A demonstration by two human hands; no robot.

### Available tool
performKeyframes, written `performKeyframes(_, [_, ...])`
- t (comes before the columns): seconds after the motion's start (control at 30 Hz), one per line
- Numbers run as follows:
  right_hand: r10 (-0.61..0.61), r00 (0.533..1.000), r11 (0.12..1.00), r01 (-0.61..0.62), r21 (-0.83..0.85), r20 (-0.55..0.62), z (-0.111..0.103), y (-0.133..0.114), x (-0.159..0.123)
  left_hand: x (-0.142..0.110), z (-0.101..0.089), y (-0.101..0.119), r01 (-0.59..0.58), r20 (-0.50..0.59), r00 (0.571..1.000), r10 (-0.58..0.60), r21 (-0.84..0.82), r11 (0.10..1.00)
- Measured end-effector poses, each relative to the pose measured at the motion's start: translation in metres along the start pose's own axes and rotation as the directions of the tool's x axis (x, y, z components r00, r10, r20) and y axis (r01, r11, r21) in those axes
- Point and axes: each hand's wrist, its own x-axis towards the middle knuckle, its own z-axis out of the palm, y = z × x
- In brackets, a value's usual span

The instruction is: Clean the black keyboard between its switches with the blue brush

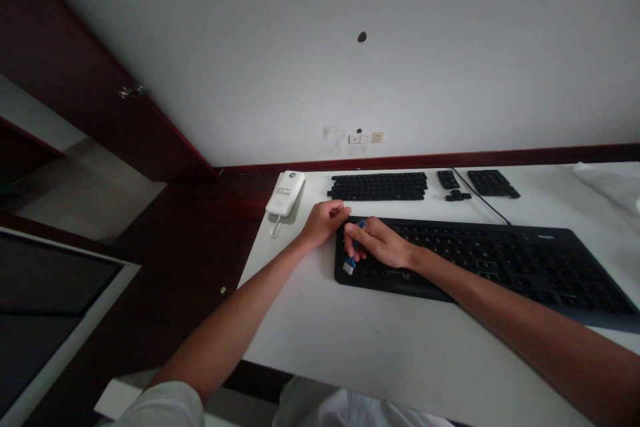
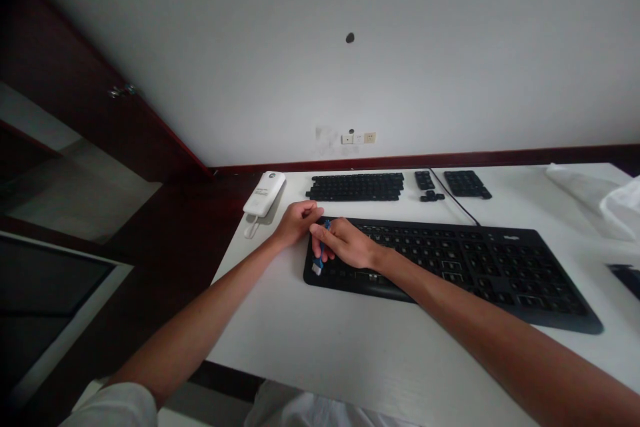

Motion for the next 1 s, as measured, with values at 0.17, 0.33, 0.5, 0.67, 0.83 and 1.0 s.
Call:
performKeyframes(0.17, [-0.001, 1.0, 1.0, 0.001, -0.007, 0.006, 0.0, 0.0005, 0.0002, -0.0007, -0.0005, 0.0008, 0.009, 0.004, 1.0, -0.009, 0.001, 1.0])
performKeyframes(0.33, [-0.008, 1.0, 1.0, 0.008, 0.013, -0.011, -0.0001, 0.0013, 0.0006, -0.0009, -0.0009, 0.0012, 0.023, 0.009, 1.0, -0.023, 0.002, 1.0])
performKeyframes(0.5, [0.004, 1.0, 1.0, -0.004, 0.028, -0.01, 0.0004, 0.0026, 0.001, -0.0005, -0.0009, 0.0, 0.007, 0.005, 1.0, -0.007, 0.003, 1.0])
performKeyframes(0.67, [0.004, 1.0, 0.998, -0.002, 0.059, -0.024, 0.001, 0.0022, 0.0012, 0.0001, -0.0005, -0.0021, 0.004, 0.01, 1.0, -0.004, 0.005, 1.0])
performKeyframes(0.83, [-0.024, 1.0, 0.996, 0.026, 0.086, -0.015, -0.0006, 0.0004, 0.0015, 0.0007, 0.001, -0.0033, 0.011, 0.007, 1.0, -0.011, -0.005, 1.0])
performKeyframes(1.0, [-0.018, 0.999, 0.985, 0.01, 0.17, 0.046, -0.0026, -0.0003, 0.0031, 0.0021, 0.0012, -0.0046, 0.011, 0.006, 1.0, -0.011, -0.002, 1.0])
